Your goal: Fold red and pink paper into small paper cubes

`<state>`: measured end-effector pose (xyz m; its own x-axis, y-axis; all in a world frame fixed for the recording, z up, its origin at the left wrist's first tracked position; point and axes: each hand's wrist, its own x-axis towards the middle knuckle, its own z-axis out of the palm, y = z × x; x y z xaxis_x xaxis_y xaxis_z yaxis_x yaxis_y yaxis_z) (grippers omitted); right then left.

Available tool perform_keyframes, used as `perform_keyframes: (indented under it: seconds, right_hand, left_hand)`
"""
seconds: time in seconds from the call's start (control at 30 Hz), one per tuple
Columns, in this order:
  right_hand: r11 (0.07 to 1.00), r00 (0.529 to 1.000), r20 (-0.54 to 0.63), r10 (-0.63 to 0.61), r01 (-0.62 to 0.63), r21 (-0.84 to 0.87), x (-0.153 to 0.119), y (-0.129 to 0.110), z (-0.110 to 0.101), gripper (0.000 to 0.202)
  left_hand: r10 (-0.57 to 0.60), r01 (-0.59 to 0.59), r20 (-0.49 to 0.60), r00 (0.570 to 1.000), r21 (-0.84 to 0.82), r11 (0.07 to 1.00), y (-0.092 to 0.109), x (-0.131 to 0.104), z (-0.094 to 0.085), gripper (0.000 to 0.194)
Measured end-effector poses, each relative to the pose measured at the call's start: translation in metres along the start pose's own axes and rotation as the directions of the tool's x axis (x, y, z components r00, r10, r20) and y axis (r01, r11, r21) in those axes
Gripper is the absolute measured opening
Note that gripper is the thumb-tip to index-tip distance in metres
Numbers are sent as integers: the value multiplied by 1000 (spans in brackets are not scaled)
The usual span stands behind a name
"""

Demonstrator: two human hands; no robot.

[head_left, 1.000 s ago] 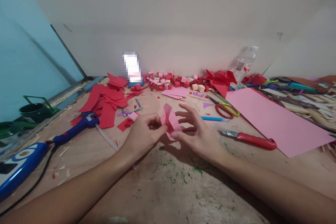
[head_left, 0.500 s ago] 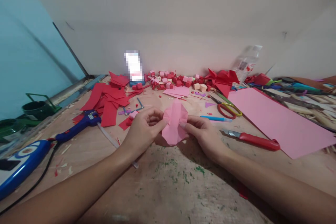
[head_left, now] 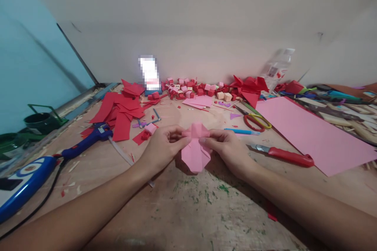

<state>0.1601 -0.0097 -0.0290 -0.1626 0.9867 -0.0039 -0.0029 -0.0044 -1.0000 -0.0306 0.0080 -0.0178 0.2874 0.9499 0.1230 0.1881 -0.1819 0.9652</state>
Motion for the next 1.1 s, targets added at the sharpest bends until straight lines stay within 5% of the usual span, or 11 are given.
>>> perform_keyframes:
  seconds: [0.33,0.5,0.67,0.87,1.1]
  right_hand:
    - [998,1000,-28,-1,3,57,2,3,-4,19]
    - [996,999,-25,-36,34,-85,1,0,-2,20]
    - [988,998,14,-68,69,-135,1,-1,-1,20]
    - [985,993,60,-97,104,-136,0,2,-1,18]
    - [960,985,59,-163,172,-222,-2,0,2,15]
  left_hand:
    - [32,-33,-98,995,-10,999,-1,2,-3,16]
    - [123,-114,-59,991,138,984,4,-3,-2,11]
    - [178,-174,-29,984,100,980,5,-7,1,12]
    - [167,-167,8,986,93,982,8,-8,1,11]
    - [94,-91,-77,993,34,995,8,-8,3,16]
